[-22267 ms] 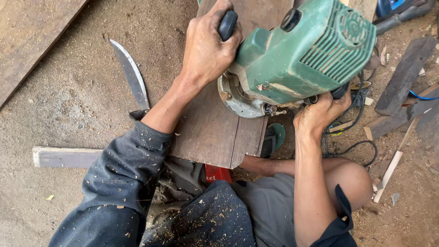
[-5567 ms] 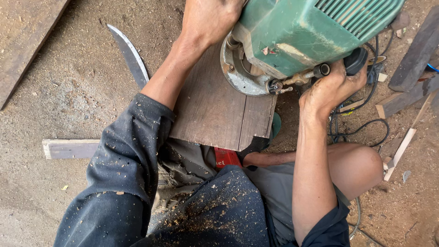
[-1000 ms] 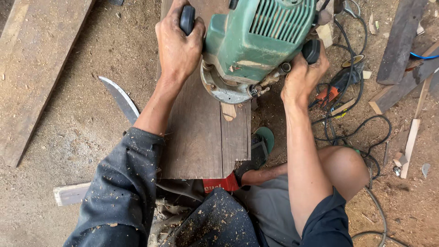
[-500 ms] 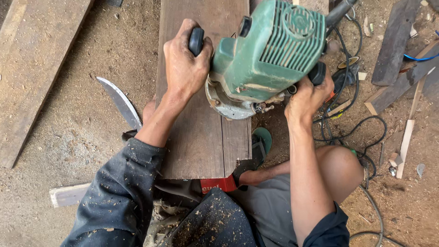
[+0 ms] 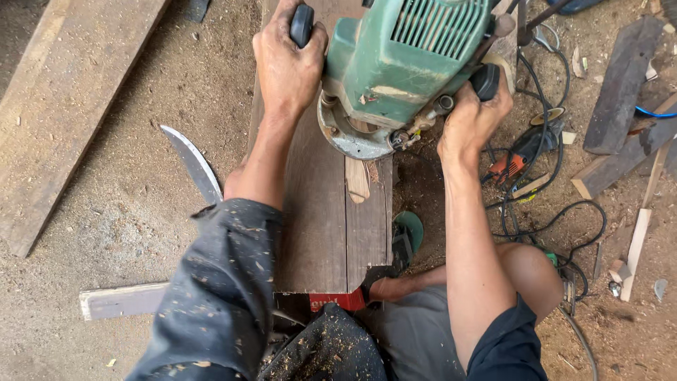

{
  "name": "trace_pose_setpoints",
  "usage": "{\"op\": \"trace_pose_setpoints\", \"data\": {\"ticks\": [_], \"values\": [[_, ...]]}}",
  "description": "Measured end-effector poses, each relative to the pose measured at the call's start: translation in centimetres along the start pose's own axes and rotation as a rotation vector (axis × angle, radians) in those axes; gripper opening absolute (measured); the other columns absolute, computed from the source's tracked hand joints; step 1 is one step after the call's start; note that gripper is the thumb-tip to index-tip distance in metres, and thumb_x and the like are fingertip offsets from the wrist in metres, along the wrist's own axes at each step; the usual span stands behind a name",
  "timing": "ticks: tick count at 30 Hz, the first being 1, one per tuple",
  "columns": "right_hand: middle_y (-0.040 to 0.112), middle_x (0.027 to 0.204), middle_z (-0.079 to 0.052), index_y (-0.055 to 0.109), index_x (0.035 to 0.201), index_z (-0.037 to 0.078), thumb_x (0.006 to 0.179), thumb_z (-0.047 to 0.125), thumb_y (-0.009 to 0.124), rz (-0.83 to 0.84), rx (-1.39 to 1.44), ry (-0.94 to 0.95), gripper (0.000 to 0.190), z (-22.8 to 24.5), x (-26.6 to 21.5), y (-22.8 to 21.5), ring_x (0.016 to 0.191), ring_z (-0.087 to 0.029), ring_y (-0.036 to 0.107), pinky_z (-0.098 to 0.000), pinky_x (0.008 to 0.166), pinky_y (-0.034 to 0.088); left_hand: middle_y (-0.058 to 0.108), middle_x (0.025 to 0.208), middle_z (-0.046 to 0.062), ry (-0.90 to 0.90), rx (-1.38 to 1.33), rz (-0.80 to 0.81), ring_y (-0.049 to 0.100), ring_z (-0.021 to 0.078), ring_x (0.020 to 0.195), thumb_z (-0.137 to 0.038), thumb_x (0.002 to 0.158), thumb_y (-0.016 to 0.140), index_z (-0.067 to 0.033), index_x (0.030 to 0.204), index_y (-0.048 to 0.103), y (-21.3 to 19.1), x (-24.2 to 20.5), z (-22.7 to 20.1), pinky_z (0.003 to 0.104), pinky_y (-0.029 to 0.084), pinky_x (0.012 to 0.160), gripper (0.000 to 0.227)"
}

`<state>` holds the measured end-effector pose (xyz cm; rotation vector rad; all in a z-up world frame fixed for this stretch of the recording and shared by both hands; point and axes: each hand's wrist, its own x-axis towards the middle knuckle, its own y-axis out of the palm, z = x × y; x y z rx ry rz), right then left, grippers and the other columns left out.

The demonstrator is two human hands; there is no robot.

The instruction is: The person uses a handheld electric router to carve a groove along a plank of wood. They guide the tool steadily along the marked line, producing wood shavings as the router bit cuts into the surface.

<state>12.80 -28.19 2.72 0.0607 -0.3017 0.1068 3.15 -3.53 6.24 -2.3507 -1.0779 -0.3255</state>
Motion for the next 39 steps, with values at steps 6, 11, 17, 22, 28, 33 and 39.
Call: {"op": "trace_pose_setpoints", "data": {"ticks": [6,11,17,22,28,33,39], "values": [[0.049,0.082,0.001,0.051,0.084,0.005,0.09,-0.009,0.055,-0.017,-0.009,0.046,0.015,-0.1,0.4,0.1,0.073,-0.011,0.044,-0.0311,0.067,0.037,0.072,0.079,0.012,-0.005,-0.085,-0.001,0.07,0.0133,0.069,-0.011,0.092,0.066,0.0012,0.113,0.068,0.0,0.0,-0.8,0.035,0.058,0.071,0.024],[0.056,0.082,-0.001,0.058,0.088,0.004,0.09,-0.005,0.054,-0.004,0.002,0.095,0.01,0.0,-0.4,-0.5,0.07,-0.013,0.049,-0.0326,0.065,0.042,0.068,0.073,0.011,-0.082,-0.032,0.043,0.064,0.0131,0.063,-0.011,0.091,0.065,0.0001,0.105,0.066,-0.4,-0.3,-1.1,0.035,0.055,0.064,0.017],[0.054,0.081,-0.001,0.055,0.085,0.005,0.091,-0.004,0.057,-0.01,-0.027,0.072,0.011,0.1,-0.9,-1.0,0.07,-0.014,0.048,-0.0334,0.065,0.041,0.068,0.072,0.01,-0.128,-0.051,0.081,0.067,0.0137,0.063,-0.012,0.091,0.063,-0.0017,0.101,0.063,-1.1,-1.0,-1.9,0.037,0.056,0.065,0.014],[0.056,0.082,-0.001,0.059,0.087,0.004,0.093,-0.002,0.06,-0.016,-0.018,0.098,0.008,1.0,-1.9,-1.2,0.071,-0.013,0.049,-0.032,0.067,0.04,0.065,0.074,0.014,-0.112,-0.005,0.076,0.065,0.0179,0.065,-0.011,0.091,0.065,-0.0003,0.099,0.06,-1.6,-1.4,-2.7,0.038,0.055,0.069,0.015],[0.062,0.089,-0.002,0.065,0.098,0.001,0.091,-0.002,0.056,-0.022,-0.002,0.097,0.012,3.4,-3.3,-1.4,0.077,-0.012,0.053,-0.0317,0.074,0.043,0.062,0.074,0.015,-0.108,0.005,0.081,0.062,0.0201,0.064,-0.011,0.091,0.066,-0.0008,0.097,0.059,-2.0,-2.8,-3.6,0.038,0.054,0.069,0.013],[0.058,0.085,-0.001,0.058,0.091,0.003,0.089,-0.003,0.058,-0.03,0.013,0.051,0.006,1.5,-1.7,-0.9,0.076,-0.015,0.051,-0.0336,0.071,0.042,0.06,0.072,0.016,-0.045,-0.061,0.053,0.059,0.0197,0.062,-0.009,0.09,0.066,0.0003,0.095,0.058,-1.2,-1.3,-2.2,0.037,0.055,0.066,0.014],[0.049,0.077,-0.001,0.049,0.08,0.006,0.087,-0.006,0.055,-0.011,-0.014,0.045,0.014,-2.5,1.5,-0.1,0.067,-0.015,0.043,-0.035,0.061,0.036,0.061,0.065,0.014,-0.031,-0.001,0.018,0.056,0.0172,0.054,-0.012,0.089,0.066,0.0026,0.094,0.064,0.7,1.1,0.9,0.038,0.051,0.058,0.016]]}}
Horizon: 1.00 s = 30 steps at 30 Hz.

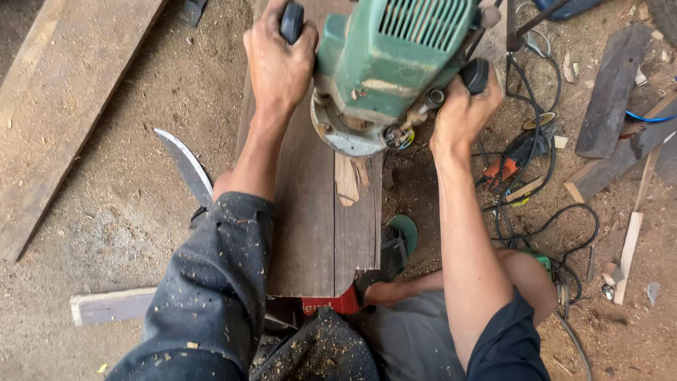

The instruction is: The person uses a handheld electric router to carve a groove along a plank of wood. They guide the tool steadily along the marked line, producing wood shavings as the router bit cuts into the surface.

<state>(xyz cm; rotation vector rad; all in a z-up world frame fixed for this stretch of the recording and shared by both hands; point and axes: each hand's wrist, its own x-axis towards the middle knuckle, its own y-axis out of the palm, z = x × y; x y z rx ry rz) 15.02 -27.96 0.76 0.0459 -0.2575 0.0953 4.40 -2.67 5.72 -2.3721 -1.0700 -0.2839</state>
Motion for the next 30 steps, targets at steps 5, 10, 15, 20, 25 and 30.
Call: {"op": "trace_pose_setpoints", "data": {"ticks": [5,10,15,20,25,30], "values": [[0.052,0.078,-0.002,0.054,0.083,0.006,0.086,-0.007,0.056,-0.015,-0.007,0.032,0.013,-0.9,1.7,0.9,0.067,-0.014,0.047,-0.0344,0.06,0.041,0.066,0.063,0.008,-0.02,-0.001,0.002,0.061,0.0132,0.051,-0.017,0.089,0.066,0.0034,0.092,0.067,1.0,1.8,1.3,0.035,0.051,0.052,0.02],[0.051,0.081,-0.001,0.056,0.087,0.005,0.087,-0.008,0.057,-0.02,-0.02,0.026,0.013,-1.1,2.1,1.5,0.07,-0.013,0.047,-0.0324,0.064,0.041,0.061,0.056,0.006,-0.06,-0.035,0.031,0.057,0.0128,0.048,-0.016,0.09,0.064,0.003,0.077,0.061,1.2,2.4,1.8,0.036,0.048,0.05,0.023],[0.053,0.082,-0.002,0.057,0.088,0.004,0.088,-0.009,0.053,0.004,0.036,-0.002,0.013,-0.9,2.3,1.8,0.072,-0.014,0.048,-0.0325,0.067,0.042,0.059,0.055,0.006,0.035,-0.006,-0.004,0.055,0.012,0.048,-0.014,0.091,0.068,0.0021,0.072,0.057,1.3,2.6,2.1,0.035,0.047,0.051,0.027],[0.05,0.08,0.0,0.054,0.085,0.005,0.086,-0.008,0.056,-0.031,-0.065,-0.002,0.014,-0.7,2.8,1.8,0.07,-0.013,0.045,-0.0323,0.064,0.04,0.057,0.054,0.007,0.013,-0.03,0.001,0.055,0.0127,0.047,-0.014,0.09,0.067,0.0019,0.072,0.056,1.7,2.9,1.9,0.035,0.047,0.049,0.026],[0.051,0.078,0.0,0.055,0.084,0.005,0.087,-0.009,0.055,-0.012,-0.017,0.01,0.014,-0.4,2.8,1.9,0.068,-0.013,0.047,-0.0329,0.063,0.04,0.059,0.054,0.005,-0.033,-0.023,0.025,0.056,0.0114,0.046,-0.014,0.089,0.066,-0.0004,0.071,0.057,1.6,3.0,1.6,0.035,0.047,0.047,0.024],[0.053,0.078,0.0,0.057,0.084,0.006,0.086,-0.008,0.056,-0.021,-0.05,0.031,0.014,-0.1,2.5,1.7,0.068,-0.012,0.048,-0.0327,0.062,0.042,0.058,0.055,0.004,-0.028,-0.025,0.013,0.055,0.0114,0.048,-0.013,0.09,0.068,0.0006,0.074,0.056,1.7,2.6,1.9,0.034,0.047,0.048,0.024]]}}
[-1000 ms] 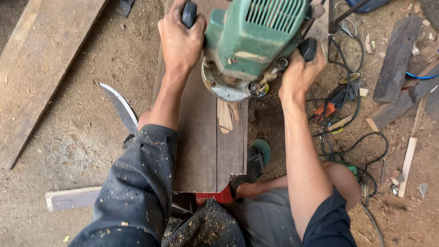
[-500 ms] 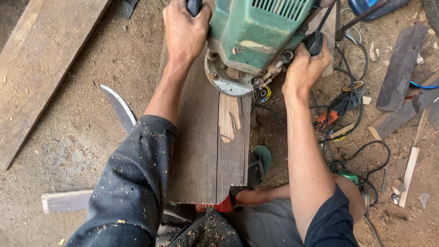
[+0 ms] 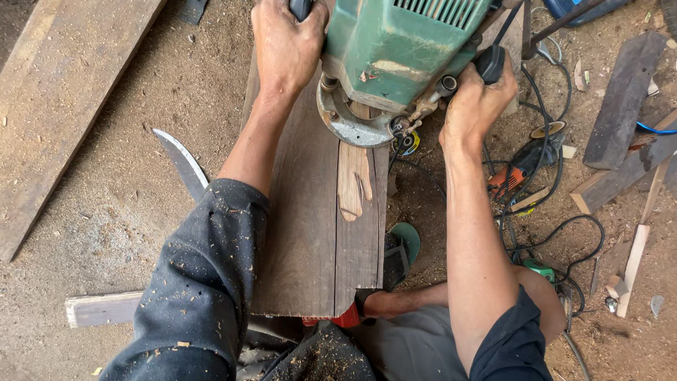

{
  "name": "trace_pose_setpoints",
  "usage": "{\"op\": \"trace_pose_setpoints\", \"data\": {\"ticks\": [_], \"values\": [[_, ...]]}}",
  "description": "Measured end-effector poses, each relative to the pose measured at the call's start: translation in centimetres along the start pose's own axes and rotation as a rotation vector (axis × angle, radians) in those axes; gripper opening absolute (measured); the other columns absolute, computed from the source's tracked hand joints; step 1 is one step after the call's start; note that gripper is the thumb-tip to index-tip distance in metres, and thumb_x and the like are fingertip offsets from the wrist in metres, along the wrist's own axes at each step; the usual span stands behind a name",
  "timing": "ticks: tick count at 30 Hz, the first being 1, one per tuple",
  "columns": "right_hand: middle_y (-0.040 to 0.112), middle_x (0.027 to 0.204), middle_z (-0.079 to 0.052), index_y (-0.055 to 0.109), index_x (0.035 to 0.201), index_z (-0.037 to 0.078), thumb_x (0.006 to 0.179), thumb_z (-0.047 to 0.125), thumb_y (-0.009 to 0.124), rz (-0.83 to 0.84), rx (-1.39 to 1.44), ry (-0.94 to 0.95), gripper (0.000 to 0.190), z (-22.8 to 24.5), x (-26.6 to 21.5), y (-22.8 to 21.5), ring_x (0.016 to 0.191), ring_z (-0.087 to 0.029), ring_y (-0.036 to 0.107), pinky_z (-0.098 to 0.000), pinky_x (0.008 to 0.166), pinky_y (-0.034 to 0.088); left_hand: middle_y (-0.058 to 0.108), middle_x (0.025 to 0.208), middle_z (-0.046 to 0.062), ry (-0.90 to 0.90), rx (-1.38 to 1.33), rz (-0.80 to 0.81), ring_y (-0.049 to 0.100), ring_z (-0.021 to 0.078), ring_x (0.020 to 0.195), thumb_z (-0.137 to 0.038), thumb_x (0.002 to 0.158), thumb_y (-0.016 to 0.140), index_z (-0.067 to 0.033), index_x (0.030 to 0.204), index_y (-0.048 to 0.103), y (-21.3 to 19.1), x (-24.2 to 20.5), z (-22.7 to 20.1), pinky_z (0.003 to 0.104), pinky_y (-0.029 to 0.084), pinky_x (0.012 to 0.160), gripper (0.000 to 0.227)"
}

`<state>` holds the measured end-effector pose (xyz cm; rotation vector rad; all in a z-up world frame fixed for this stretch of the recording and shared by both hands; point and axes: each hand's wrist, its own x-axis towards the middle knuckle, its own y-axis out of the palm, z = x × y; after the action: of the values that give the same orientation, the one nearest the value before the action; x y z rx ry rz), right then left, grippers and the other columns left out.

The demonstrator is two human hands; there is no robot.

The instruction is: The person uses a handheld electric router to carve a groove along a plank of wood. They guide the tool steadily along the marked line, producing wood shavings as the router bit cuts into the surface.

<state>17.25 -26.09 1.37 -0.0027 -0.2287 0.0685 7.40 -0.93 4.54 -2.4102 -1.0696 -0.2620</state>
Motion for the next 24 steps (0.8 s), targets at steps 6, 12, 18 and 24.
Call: {"op": "trace_pose_setpoints", "data": {"ticks": [6,12,18,24], "values": [[0.053,0.079,0.0,0.057,0.085,0.006,0.088,-0.007,0.056,0.001,0.01,-0.02,0.013,-0.1,-0.5,-0.6,0.068,-0.013,0.048,-0.0335,0.064,0.042,0.052,0.058,0.002,0.071,-0.02,0.004,0.052,0.0106,0.049,-0.014,0.095,0.069,-0.0016,0.075,0.055,0.1,-0.7,0.8,0.031,0.047,0.046,0.027],[0.053,0.08,-0.001,0.055,0.085,0.007,0.091,-0.006,0.055,0.032,0.01,-0.011,0.014,-0.4,-0.9,-1.2,0.07,-0.013,0.047,-0.0332,0.066,0.042,0.055,0.053,-0.003,-0.037,-0.031,0.049,0.055,0.0081,0.044,-0.014,0.092,0.067,-0.0041,0.07,0.056,-0.1,-1.0,0.5,0.031,0.048,0.042,0.027],[0.053,0.081,-0.001,0.054,0.084,0.006,0.09,-0.006,0.055,0.019,0.024,-0.029,0.013,0.0,-1.3,-1.3,0.071,-0.013,0.048,-0.0326,0.068,0.045,0.058,0.055,-0.001,-0.009,-0.027,0.041,0.057,0.0081,0.047,-0.014,0.094,0.066,-0.0035,0.073,0.058,-0.3,-1.3,-0.2,0.031,0.049,0.045,0.025],[0.055,0.081,0.0,0.057,0.087,0.003,0.089,-0.006,0.056,0.019,0.008,-0.038,0.01,0.7,-1.7,-1.4,0.071,-0.013,0.05,-0.0321,0.067,0.043,0.055,0.058,0.005,0.062,-0.014,0.024,0.053,0.0131,0.051,-0.013,0.096,0.068,0.0001,0.076,0.056,-0.6,-1.7,-0.6,0.035,0.047,0.05,0.026]]}}
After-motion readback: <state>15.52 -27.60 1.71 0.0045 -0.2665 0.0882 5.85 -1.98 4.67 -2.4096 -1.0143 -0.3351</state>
